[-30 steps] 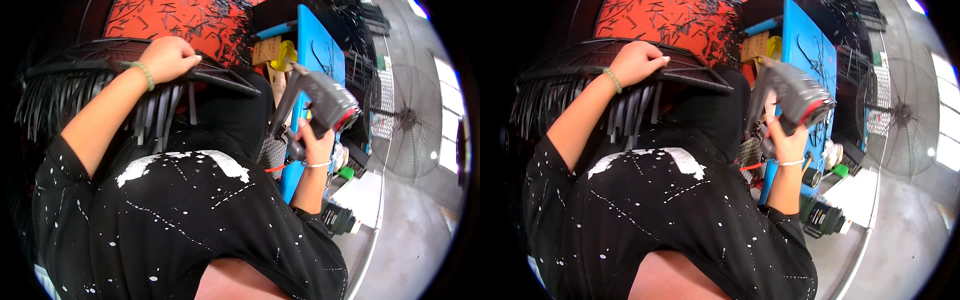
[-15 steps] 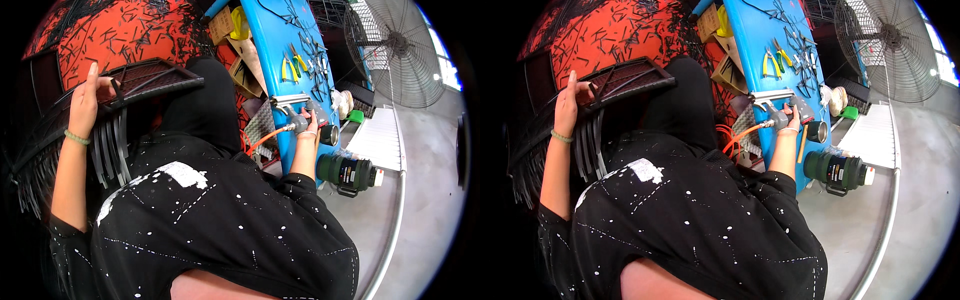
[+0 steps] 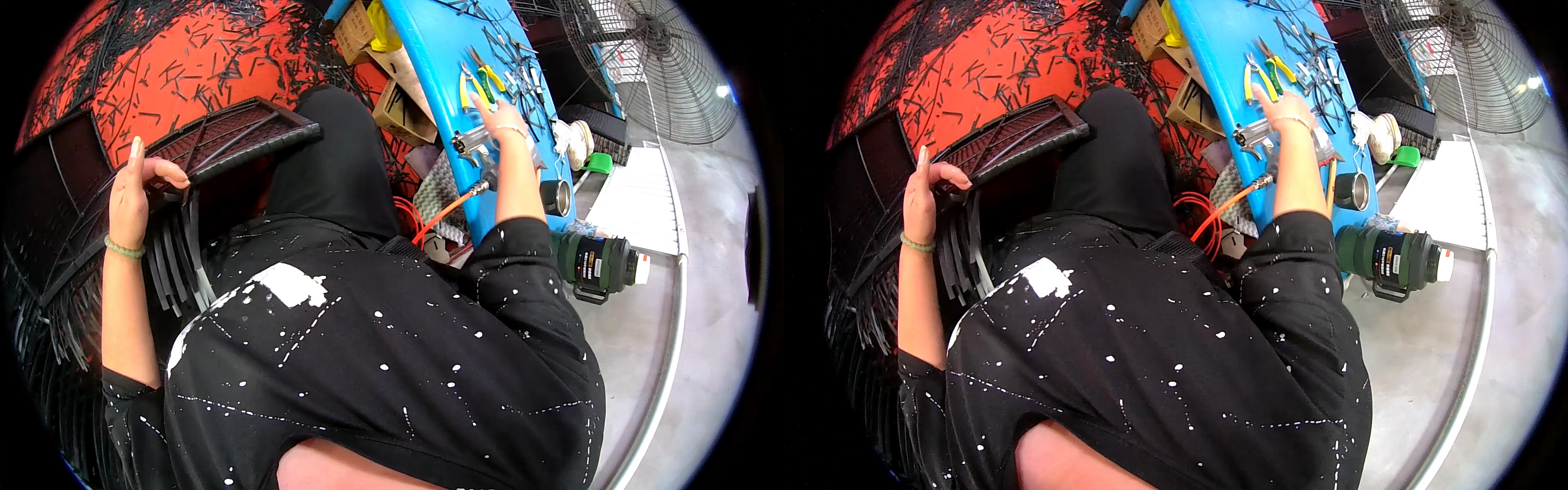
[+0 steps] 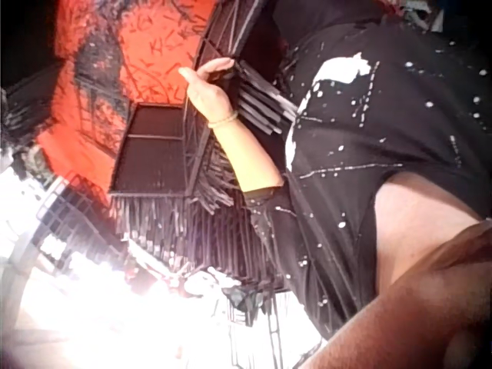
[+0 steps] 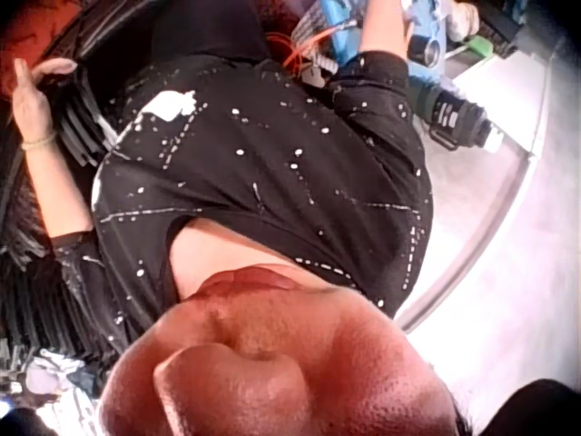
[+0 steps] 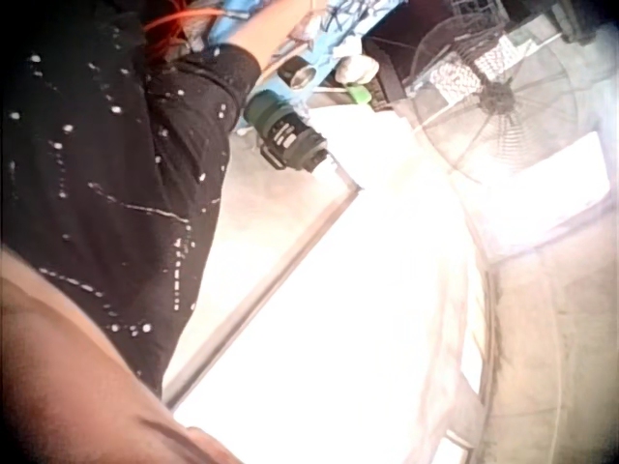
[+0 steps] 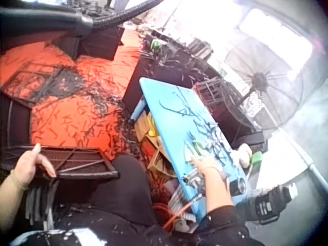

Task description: The person assembles a fan blade by inserting black plastic strips into a frame and securing them with a pneumatic nail gun. They trim excess material with pliers and occasionally use a hammer to adjust the frame, repeating the process for multiple strips.

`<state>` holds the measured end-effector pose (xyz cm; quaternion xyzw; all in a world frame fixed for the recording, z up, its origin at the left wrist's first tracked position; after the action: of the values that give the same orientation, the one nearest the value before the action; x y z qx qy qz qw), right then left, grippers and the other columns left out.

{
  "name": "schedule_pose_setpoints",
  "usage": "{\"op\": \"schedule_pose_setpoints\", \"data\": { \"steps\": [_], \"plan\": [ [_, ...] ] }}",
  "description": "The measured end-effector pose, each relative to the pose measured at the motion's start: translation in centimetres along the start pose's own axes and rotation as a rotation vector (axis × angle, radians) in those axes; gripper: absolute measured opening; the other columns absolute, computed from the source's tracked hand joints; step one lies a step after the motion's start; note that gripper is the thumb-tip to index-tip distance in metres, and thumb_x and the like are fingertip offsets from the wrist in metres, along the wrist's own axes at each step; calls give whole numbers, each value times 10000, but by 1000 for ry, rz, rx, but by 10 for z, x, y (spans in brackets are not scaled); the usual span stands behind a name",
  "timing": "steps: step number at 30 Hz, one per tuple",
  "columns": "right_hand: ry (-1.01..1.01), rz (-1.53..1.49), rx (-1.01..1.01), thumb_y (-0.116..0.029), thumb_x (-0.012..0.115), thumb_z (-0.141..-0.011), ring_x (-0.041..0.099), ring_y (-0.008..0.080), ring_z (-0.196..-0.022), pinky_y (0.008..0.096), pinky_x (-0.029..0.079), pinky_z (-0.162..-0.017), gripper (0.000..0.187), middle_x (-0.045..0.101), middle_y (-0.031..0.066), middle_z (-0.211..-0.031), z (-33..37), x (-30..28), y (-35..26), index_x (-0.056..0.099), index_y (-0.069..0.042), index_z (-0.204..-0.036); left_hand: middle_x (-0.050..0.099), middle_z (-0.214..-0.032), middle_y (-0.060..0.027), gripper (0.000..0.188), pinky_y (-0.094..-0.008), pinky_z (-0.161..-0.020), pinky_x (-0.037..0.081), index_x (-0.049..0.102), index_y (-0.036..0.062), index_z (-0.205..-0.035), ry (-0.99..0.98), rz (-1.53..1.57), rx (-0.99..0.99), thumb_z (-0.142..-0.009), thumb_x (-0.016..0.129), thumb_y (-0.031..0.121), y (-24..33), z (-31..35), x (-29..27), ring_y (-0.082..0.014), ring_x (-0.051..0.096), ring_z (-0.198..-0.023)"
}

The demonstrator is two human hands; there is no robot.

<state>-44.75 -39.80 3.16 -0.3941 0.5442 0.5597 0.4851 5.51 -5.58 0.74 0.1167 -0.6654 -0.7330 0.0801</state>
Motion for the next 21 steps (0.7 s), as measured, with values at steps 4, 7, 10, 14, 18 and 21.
{"op": "schedule_pose_setpoints", "data": {
  "steps": [4,7,10,14,18,21],
  "plan": [
    [-164,81,73,-920,519,-594,568,338,-1209,425,424,-1011,1172,600,235,-1263,-15,16,-22,600,54,-1240,677,-730,-85,753,-260,-684,442,681,3,-750,-19,-52,-36,-1047,182,482,1,-1,0,-151,607,-684],
    [-110,5,-84,-838,660,-572,693,313,-888,390,514,-813,995,707,213,-920,-51,35,2,708,80,-954,681,-733,-82,730,-263,-721,467,688,-3,-759,-24,23,-42,-1046,219,477,0,-7,1,-146,615,-683],
    [-123,-126,-282,-687,740,-644,692,281,-876,364,519,-804,809,710,190,-939,-16,3,-44,710,37,-1004,675,-718,-85,703,-263,-729,474,696,-13,-772,43,48,-53,-1042,259,468,-6,-4,-5,-152,619,-682],
    [192,-467,-915,-346,856,-680,650,273,-973,353,513,-852,576,657,150,-1031,96,-47,-134,666,-30,-1123,673,-712,-95,694,-269,-735,478,694,-15,-756,47,64,-81,-1039,281,465,-8,-5,-5,-161,622,-680],
    [323,-420,-1332,-323,850,-632,640,290,-954,377,511,-833,576,656,92,-1044,179,-76,-214,659,-97,-1127,674,-712,-104,680,-283,-759,486,691,-33,-759,32,48,-23,-1034,314,462,-7,-5,-8,-170,631,-693],
    [379,-317,-1429,-329,839,-628,614,244,-960,367,460,-849,607,638,50,-1035,212,-80,-245,638,-127,-1164,675,-714,-107,678,-282,-762,485,689,-34,-757,42,60,-24,-1036,311,454,-7,-5,-8,-169,631,-692]
  ]
}}
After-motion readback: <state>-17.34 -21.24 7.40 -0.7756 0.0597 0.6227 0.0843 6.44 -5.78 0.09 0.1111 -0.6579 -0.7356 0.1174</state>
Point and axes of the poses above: each hand's wrist, its own z-axis away from the middle knuckle, its own x-axis out of the palm, y = z × x, the point moved 5 cm from there along -z, towards the middle knuckle
